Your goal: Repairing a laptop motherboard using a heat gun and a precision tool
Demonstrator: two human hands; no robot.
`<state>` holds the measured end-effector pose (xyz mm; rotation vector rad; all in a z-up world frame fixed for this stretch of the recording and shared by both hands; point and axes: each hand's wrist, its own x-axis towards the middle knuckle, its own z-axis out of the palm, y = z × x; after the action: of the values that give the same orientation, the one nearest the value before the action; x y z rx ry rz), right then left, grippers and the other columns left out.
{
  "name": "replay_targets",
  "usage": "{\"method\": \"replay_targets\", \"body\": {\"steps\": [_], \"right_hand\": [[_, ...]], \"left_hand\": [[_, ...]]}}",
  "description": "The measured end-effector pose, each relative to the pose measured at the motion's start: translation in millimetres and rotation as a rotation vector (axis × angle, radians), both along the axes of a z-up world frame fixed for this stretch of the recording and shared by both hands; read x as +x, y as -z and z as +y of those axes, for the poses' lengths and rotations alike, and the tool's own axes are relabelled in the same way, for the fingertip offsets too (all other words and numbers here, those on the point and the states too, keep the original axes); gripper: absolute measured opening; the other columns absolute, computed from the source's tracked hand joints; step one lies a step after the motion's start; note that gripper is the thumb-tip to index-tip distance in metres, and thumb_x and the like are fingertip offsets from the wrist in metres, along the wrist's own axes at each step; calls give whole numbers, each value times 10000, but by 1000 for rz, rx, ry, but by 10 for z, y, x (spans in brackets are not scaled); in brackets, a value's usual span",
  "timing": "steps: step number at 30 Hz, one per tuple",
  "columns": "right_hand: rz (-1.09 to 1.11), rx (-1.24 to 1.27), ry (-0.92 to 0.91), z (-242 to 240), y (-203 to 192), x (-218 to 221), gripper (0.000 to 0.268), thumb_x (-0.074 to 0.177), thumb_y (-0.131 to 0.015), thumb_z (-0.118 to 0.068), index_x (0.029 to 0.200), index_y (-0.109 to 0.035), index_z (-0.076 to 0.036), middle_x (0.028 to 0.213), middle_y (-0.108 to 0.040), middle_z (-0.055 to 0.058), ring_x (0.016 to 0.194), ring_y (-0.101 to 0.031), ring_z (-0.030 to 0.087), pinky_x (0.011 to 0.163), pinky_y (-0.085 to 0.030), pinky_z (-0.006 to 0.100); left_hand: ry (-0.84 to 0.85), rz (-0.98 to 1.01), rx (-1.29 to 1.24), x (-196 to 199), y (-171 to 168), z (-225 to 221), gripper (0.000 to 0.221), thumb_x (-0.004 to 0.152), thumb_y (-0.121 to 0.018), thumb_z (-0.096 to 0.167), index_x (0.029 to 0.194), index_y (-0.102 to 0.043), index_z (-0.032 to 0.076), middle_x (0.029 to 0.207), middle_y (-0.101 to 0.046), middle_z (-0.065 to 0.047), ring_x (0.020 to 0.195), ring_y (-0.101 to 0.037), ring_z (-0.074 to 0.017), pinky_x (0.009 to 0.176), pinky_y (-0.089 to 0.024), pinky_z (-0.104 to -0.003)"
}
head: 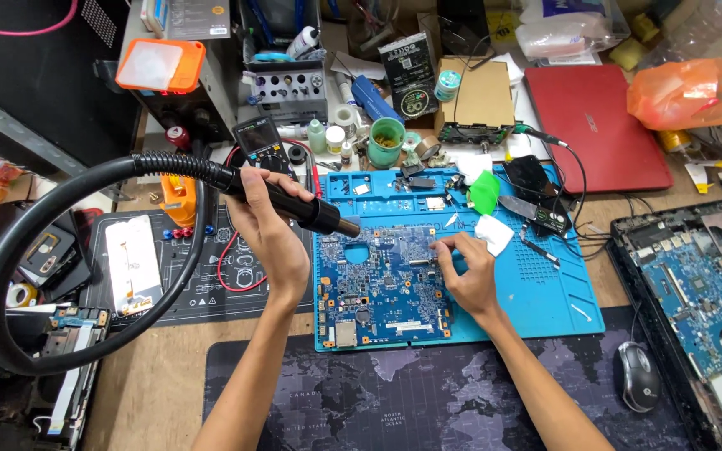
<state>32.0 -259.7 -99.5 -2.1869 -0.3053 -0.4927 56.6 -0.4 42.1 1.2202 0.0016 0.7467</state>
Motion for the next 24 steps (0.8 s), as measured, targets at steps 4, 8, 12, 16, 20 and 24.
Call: {"method": "replay_targets", "body": {"steps": [4,8,12,16,20,24], "right_hand": [[8,23,18,16,-75,28,181,1027,-628,-147,908,-759,-183,784,-737,-25,786,-710,167,871,-469,300],[-49,-32,-21,129,-288,226,177,1036,-636,-148,907,-757,-140,766,-712,21,756,-676,177,893,-470,339],[-206,-100,-59,289,-544,623,116,1036,-676,-144,945,-745,-162,806,-692,-11,802,-674,170,894,-453,321],[-259,-105,-98,639,-726,1100,113,1042,-687,-184,944,-737,-158,850,-648,-37,826,-653,151,859,-448,310],[-383,-224,-101,1038,-764,1570,72,1007,-722,-230,1017,-706,-161,1107,-543,29,1029,-598,223,907,-404,359],[-363,-395,-83,1402,-927,1906,217,958,-785,-279,1137,-705,-187,1428,-463,197,1334,-456,362,1053,-388,563]], "left_hand": [[-40,-2,-71,111,-70,72,252,1110,-392,344,1032,-442,110,727,-524,-26,625,-645,-150,746,-598,-305],[-63,-26,-136,214,-80,155,258,1101,-414,347,1034,-444,99,727,-523,-42,613,-638,-163,725,-599,-312],[-99,10,-107,268,-66,206,267,1100,-413,353,1027,-456,100,722,-529,-39,607,-645,-162,714,-609,-321],[-91,21,-122,310,-21,229,263,1102,-416,342,1039,-450,89,731,-519,-42,621,-635,-159,721,-606,-328],[-94,38,-115,353,12,232,252,1104,-412,326,1038,-454,86,724,-520,-47,621,-638,-167,722,-610,-330],[-17,75,-284,343,-17,221,246,1044,-454,345,984,-449,107,763,-523,-44,644,-582,-159,700,-548,-327]]}}
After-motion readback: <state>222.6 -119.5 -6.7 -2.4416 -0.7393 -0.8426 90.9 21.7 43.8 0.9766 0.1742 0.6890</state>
